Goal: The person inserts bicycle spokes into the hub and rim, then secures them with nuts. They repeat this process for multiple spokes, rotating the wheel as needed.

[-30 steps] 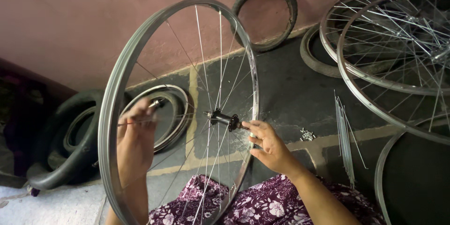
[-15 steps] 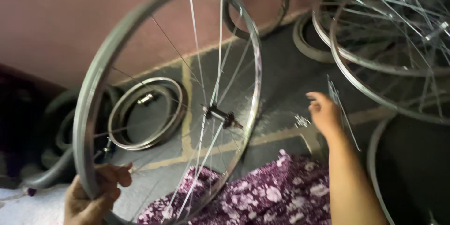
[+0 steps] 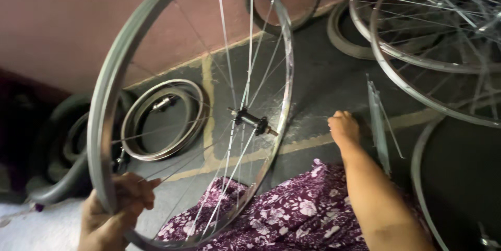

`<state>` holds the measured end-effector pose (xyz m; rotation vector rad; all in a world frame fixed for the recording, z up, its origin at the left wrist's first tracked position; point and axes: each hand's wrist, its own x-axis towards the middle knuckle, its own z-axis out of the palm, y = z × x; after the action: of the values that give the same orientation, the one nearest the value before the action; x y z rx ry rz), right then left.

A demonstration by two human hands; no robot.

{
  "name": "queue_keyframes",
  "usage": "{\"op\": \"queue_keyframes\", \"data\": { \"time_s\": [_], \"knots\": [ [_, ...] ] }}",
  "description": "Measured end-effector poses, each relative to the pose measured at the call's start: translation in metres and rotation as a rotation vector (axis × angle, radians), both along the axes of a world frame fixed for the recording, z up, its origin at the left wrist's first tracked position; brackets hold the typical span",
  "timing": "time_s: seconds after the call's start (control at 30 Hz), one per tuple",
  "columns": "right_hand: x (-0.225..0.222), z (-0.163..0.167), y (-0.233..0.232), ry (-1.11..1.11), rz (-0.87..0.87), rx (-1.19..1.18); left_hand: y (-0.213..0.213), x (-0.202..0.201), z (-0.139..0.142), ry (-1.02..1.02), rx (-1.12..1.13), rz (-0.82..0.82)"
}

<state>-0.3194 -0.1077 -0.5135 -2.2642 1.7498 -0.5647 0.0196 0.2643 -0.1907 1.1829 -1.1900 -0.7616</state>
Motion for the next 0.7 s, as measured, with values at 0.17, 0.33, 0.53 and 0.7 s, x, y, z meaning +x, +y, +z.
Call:
{"op": "queue_keyframes", "data": {
  "time_s": [0.17,0.33,0.53,0.7],
  "knots": [
    [0.007,0.008,0.006,0.110,0.025,-0.056,-0.003,-0.011,0.007,0.042,0.039,0.063],
    [0.009,0.017,0.018,0.113,-0.059,-0.148,-0.016,-0.009,0.007,0.058,0.000,0.003],
    [0.010,0.024,0.004,-0.218,-0.093,-0.238,-0.024,-0.010,0.000,0.100,0.018,0.098],
    [-0.010,0.033,0.010,-0.922,-0.087,0.013,-0.032,-0.015,-0.007,0.109,0.018,0.106]
  ]
}}
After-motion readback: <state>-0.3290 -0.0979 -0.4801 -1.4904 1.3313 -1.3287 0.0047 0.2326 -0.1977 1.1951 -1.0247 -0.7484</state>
